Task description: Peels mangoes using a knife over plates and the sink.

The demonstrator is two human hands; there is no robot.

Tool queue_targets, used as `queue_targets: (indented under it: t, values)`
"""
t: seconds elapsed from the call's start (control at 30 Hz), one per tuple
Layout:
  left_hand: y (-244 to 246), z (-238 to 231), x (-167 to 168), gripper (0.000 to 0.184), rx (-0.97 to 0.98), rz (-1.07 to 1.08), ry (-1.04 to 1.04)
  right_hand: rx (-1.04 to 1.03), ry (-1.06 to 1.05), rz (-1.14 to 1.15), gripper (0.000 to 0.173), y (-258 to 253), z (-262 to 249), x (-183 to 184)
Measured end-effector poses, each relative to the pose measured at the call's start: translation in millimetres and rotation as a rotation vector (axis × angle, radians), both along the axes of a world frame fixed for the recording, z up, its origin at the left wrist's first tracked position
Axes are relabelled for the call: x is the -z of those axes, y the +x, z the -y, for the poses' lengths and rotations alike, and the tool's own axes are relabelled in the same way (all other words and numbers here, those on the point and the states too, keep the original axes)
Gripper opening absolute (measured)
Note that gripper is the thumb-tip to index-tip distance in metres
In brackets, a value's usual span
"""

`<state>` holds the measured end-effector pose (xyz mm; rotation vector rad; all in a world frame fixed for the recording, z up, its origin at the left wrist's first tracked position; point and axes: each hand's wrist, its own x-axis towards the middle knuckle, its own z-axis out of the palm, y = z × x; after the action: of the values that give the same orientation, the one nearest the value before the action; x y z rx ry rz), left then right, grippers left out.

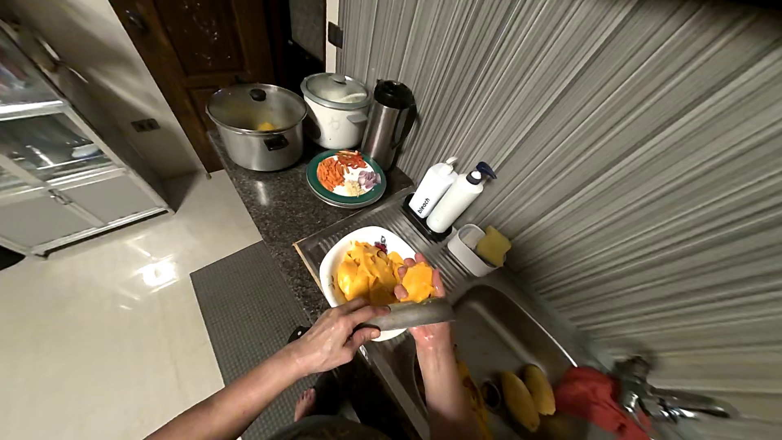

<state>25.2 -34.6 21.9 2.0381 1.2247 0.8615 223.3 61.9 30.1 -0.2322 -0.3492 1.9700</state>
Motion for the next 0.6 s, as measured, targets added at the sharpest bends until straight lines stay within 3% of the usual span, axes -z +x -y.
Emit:
queue_targets:
  t: [0.2, 0.4, 0.6]
  values:
    - [10, -15, -5, 0.037, -0.014, -0.064, 0.066, -0.019, -0.01, -0.059, 0.04, -5, 2, 4]
    - [18, -32, -6, 0.037, -0.018, -0.128, 0.151, 0.072, -0.03, 0.147, 0.044, -9, 8, 1]
    - [12, -44, -6, 0.038, -0.024, -0.107, 0.084, 0.088, -0.023, 0.167, 0.045, -10, 13, 4]
